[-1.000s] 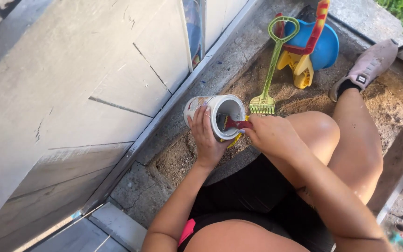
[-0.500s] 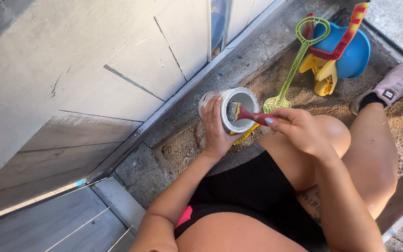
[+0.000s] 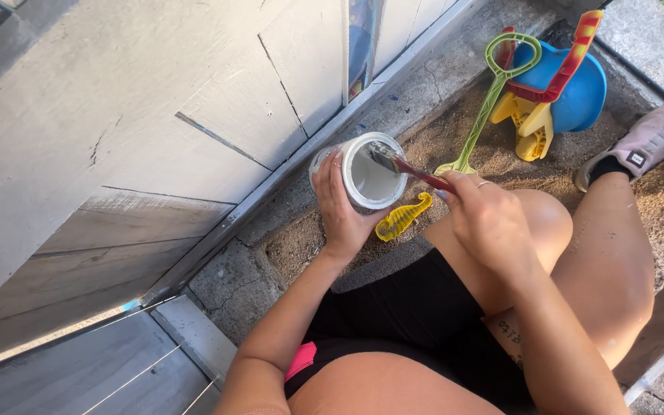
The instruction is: Painting the interior wooden slats of a small structure using a paintbrush and white paint.
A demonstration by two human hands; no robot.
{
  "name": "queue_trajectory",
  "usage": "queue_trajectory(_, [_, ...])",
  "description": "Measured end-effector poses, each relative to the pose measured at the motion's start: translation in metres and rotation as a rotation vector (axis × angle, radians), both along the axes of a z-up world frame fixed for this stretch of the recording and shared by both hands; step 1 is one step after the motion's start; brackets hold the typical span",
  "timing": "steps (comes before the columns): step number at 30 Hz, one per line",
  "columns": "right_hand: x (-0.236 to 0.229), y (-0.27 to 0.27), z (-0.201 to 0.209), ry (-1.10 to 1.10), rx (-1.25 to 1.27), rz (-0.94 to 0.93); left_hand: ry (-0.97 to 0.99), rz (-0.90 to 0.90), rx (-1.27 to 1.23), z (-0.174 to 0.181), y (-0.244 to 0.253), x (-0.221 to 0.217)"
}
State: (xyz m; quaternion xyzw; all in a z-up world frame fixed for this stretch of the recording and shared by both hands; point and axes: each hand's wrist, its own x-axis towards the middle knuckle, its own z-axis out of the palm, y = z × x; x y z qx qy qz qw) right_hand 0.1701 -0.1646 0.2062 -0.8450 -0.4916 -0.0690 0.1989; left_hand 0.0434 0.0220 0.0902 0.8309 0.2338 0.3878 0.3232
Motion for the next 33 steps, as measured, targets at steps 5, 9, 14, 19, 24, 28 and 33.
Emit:
queue_trajectory(5, [-0.033, 0.021, -0.006, -0.404, 0.068, 0.007, 0.013, 0.014, -0.001, 0.002, 0.001, -0.001])
queue_trajectory(9, [-0.047, 0.029, -0.001, -0.439, 0.105, -0.062, 0.000, 0.040, 0.005, 0.015, 0.001, 0.002])
queue_trajectory(14, [-0.048, 0.034, -0.004, -0.394, 0.108, -0.127, -0.016, 0.049, -0.005, 0.026, 0.001, 0.013])
queue_trajectory(19, [-0.031, 0.029, -0.007, 0.303, 0.143, -0.185, -0.051, 0.074, 0.024, 0.023, 0.008, 0.025])
queue_trajectory(24, [-0.005, 0.016, -0.014, 1.115, 0.326, -0.152, -0.042, 0.114, -0.010, 0.019, 0.009, 0.030])
queue_trajectory(28, [0.013, 0.001, -0.028, 1.548, 0.440, -0.011, 0.000, 0.088, 0.021, 0.017, 0.006, 0.029])
queue_trajectory(33, [0.029, -0.009, -0.017, 1.596, 0.459, 0.132, 0.026, 0.028, 0.076, 0.019, 0.007, 0.028])
